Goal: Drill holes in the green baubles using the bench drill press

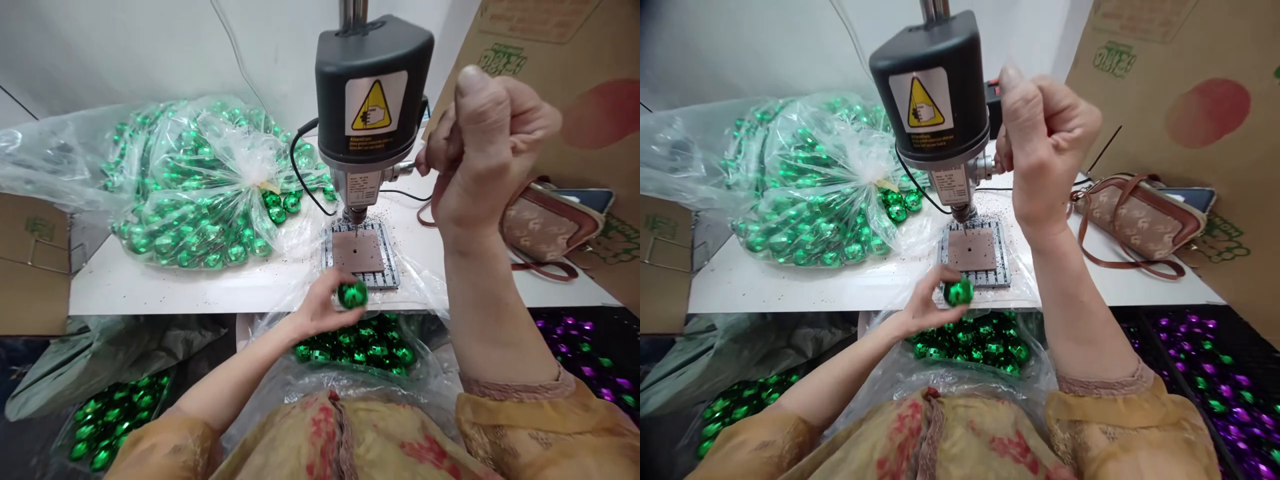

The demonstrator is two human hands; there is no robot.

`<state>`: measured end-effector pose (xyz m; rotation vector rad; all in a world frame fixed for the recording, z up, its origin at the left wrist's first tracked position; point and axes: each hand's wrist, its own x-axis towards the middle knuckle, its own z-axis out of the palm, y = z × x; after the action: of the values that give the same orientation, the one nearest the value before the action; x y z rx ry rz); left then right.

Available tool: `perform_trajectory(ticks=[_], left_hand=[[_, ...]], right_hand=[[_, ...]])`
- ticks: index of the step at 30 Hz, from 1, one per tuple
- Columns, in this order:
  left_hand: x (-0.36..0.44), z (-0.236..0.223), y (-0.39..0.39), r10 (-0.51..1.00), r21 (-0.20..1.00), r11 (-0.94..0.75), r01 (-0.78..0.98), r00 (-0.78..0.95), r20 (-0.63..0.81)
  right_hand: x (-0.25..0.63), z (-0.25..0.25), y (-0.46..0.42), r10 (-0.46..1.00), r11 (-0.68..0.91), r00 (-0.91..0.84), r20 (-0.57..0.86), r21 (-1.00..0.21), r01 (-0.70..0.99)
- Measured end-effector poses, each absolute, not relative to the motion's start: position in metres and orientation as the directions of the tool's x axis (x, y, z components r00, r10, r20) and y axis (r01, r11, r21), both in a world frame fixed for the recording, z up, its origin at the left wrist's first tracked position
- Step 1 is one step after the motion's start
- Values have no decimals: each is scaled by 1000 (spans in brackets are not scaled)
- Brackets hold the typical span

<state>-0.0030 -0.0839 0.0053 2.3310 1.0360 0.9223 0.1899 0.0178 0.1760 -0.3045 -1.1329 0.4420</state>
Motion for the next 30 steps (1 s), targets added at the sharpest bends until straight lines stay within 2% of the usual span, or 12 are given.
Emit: perform_trajectory(ticks=[2, 3, 5, 6, 10, 13, 15, 19, 21, 23, 24, 30], left_hand=[[-19, 4, -112, 629, 415, -741, 527, 761, 157], [-27, 2, -124, 586, 297, -777, 556, 810, 15], [-42, -2, -145, 577, 91, -794, 601, 792, -199], [-48, -5, -154, 585, 38, -789, 613, 769, -256], [-65, -21, -174, 584, 40, -759, 650, 706, -400], [-71, -34, -179, 570, 92, -697, 711, 628, -530], [-72, -32, -177, 555, 168, -652, 739, 616, -559], [-70, 7, -148, 518, 529, -532, 662, 748, -414], [-72, 35, -112, 631, 641, -473, 604, 740, -232], [-76, 55, -62, 848, 595, -443, 670, 529, 36], [-78, 62, -34, 885, 573, -426, 700, 455, 102], [-87, 53, 96, 931, 539, -364, 760, 269, 249]], right_hand=[[190, 173, 17, 468, 884, 351, 811, -435, -173], [190, 172, 16, 459, 888, 359, 813, -427, -169], [189, 170, 15, 456, 890, 376, 807, -423, -171], [188, 169, 14, 458, 888, 384, 802, -425, -173], [187, 167, 14, 461, 886, 404, 790, -435, -162], [187, 166, 15, 452, 891, 406, 795, -428, -154], [187, 165, 15, 439, 898, 411, 799, -412, -156], [188, 164, 14, 437, 897, 417, 797, -419, -137], [187, 165, 14, 444, 892, 416, 793, -433, -128], [187, 165, 13, 451, 888, 421, 787, -444, -121], [187, 165, 13, 453, 886, 424, 784, -449, -116], [187, 166, 12, 465, 877, 429, 774, -470, -102]])
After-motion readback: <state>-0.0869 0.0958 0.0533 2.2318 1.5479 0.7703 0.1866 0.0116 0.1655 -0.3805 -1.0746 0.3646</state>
